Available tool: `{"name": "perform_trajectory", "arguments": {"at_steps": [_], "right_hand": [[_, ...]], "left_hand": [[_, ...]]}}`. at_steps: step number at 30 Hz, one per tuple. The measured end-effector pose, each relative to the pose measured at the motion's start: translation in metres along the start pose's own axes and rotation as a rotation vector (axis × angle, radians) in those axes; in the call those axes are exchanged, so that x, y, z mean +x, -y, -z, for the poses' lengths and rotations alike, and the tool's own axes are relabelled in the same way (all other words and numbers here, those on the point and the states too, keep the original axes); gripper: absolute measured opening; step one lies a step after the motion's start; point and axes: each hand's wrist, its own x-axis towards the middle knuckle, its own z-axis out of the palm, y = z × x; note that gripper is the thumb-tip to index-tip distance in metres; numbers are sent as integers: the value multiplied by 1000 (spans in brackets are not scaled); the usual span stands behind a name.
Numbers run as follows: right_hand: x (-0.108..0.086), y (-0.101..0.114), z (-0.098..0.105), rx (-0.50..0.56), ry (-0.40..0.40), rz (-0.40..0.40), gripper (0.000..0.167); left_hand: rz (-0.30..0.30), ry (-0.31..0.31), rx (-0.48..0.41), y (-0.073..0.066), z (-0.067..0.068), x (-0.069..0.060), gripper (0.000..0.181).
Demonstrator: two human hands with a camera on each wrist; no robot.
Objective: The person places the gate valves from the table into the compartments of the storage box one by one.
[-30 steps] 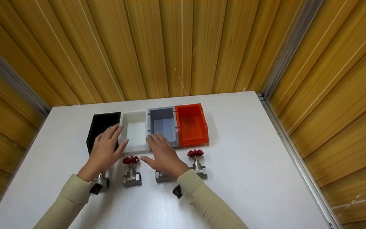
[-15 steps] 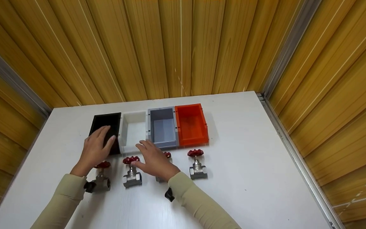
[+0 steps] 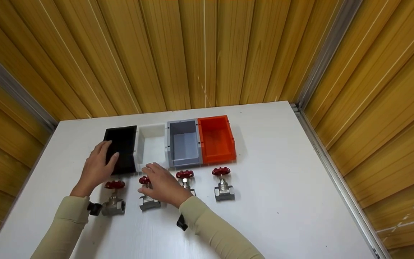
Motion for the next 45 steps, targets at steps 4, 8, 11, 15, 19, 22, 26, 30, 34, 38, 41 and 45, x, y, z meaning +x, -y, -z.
{"name": "perform_trajectory", "arguments": {"at_steps": [4,8,11,15,19,22,26,30,34,38,41,45], "right_hand": [[3,5,-5,-18,7,31,69],[7,9,-13,-43,-2,71,69],[10,11,-18,-61,-11,94,68],[15,15,-23,-83,-15,120,66],[18,19,-28,-106,-7,139,67],[20,22,-31,-122,-2,141,67],[22,25,-35,-134,-5,151,66],[23,26,-41,-153,-1,162,67],[25,30,-47,-157,24,131,70],[28,37,-51,-145,55,101,75],[31,41,-56,-151,66,98,77],[35,45,-62,-167,67,111,80]], "left_hand": [[18,7,13,5,-1,1,56],[26,18,39,10,-2,1,53],[23,11,59,14,-2,2,51],[19,-6,85,20,-5,3,51],[9,-27,89,26,-7,5,50],[4,-35,85,30,-8,5,51],[26,-12,83,33,-9,6,55],[47,8,88,36,-10,7,57],[61,15,99,39,-11,9,59],[71,22,118,42,-12,10,60],[73,41,130,44,-11,11,61],[83,79,142,46,-10,14,64]]}}
